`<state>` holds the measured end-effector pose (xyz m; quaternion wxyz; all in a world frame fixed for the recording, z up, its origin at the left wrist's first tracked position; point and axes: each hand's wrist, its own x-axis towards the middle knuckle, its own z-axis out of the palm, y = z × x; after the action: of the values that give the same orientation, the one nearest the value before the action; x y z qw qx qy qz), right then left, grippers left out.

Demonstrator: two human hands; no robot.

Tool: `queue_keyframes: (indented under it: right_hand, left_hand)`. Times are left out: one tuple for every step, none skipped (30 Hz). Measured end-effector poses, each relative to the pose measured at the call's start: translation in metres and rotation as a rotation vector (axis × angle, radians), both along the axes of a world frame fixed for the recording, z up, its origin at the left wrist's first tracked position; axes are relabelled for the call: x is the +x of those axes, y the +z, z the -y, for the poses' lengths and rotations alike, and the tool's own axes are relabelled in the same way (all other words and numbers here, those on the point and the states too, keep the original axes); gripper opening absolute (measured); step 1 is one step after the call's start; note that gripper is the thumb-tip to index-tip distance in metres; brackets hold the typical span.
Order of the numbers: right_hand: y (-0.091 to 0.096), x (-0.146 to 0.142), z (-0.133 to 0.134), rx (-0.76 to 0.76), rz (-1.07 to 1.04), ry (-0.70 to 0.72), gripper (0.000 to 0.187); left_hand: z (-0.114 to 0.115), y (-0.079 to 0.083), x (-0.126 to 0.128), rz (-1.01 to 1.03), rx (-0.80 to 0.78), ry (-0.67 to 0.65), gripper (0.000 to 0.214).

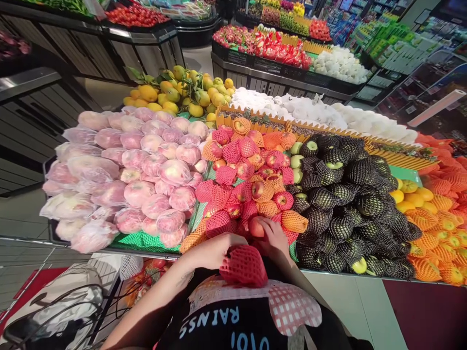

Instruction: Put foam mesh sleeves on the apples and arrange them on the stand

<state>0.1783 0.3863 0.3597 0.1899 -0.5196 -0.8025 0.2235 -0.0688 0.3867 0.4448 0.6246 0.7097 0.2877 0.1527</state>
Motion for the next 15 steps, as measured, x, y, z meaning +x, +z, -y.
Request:
queue_keyframes:
  right_hand:
    - [-0.001, 0.004, 0.002, 0.015, 0.007, 0.046, 0.056]
    - [-0.001, 0.007, 0.003, 0.017, 0.009, 0.089, 0.055]
    - [-0.001, 0.010, 0.004, 0.016, 0.009, 0.121, 0.054]
    - [-0.002, 0.013, 0.006, 0.014, 0.012, 0.142, 0.053]
    - [-0.003, 0.016, 0.007, 0.016, 0.020, 0.151, 0.052]
    - [-0.005, 0.017, 0.009, 0.022, 0.033, 0.152, 0.052]
    - [-0.008, 0.018, 0.010, 0.032, 0.047, 0.148, 0.053]
    - [-0.012, 0.019, 0.012, 0.044, 0.059, 0.141, 0.054]
    - [-0.016, 0.019, 0.013, 0.054, 0.067, 0.131, 0.054]
    - [-0.020, 0.018, 0.014, 0.061, 0.073, 0.121, 0.054]
    - [-0.023, 0.018, 0.015, 0.065, 0.076, 0.109, 0.054]
    - [-0.025, 0.017, 0.014, 0.066, 0.077, 0.094, 0.055]
    - [-0.027, 0.016, 0.014, 0.065, 0.075, 0.077, 0.056]
    - [-0.027, 0.016, 0.013, 0.061, 0.069, 0.060, 0.057]
    - [-0.025, 0.015, 0.011, 0.056, 0.057, 0.044, 0.058]
  left_hand:
    - [0.000, 0.004, 0.000, 0.014, -0.007, -0.017, 0.010]
    - [-0.001, 0.008, -0.002, 0.025, -0.021, 0.012, 0.017]
    - [-0.003, 0.012, -0.006, 0.027, -0.047, 0.055, 0.024]
    - [-0.004, 0.015, -0.010, 0.032, -0.077, 0.098, 0.031]
    - [-0.005, 0.017, -0.013, 0.045, -0.100, 0.124, 0.037]
    - [-0.005, 0.020, -0.015, 0.062, -0.113, 0.125, 0.044]
    - [-0.005, 0.022, -0.016, 0.083, -0.112, 0.087, 0.050]
    - [-0.004, 0.024, -0.015, 0.103, -0.098, 0.007, 0.054]
    - [-0.003, 0.025, -0.013, 0.117, -0.074, -0.078, 0.055]
    - [-0.001, 0.027, -0.009, 0.119, -0.047, -0.146, 0.052]
    - [0.001, 0.028, -0.005, 0.108, -0.028, -0.191, 0.047]
    - [0.004, 0.029, -0.001, 0.081, -0.015, -0.202, 0.042]
    - [0.007, 0.029, 0.004, 0.034, -0.004, -0.180, 0.040]
    - [0.010, 0.029, 0.009, -0.025, 0.014, -0.131, 0.040]
    - [0.012, 0.028, 0.014, -0.082, 0.035, -0.079, 0.041]
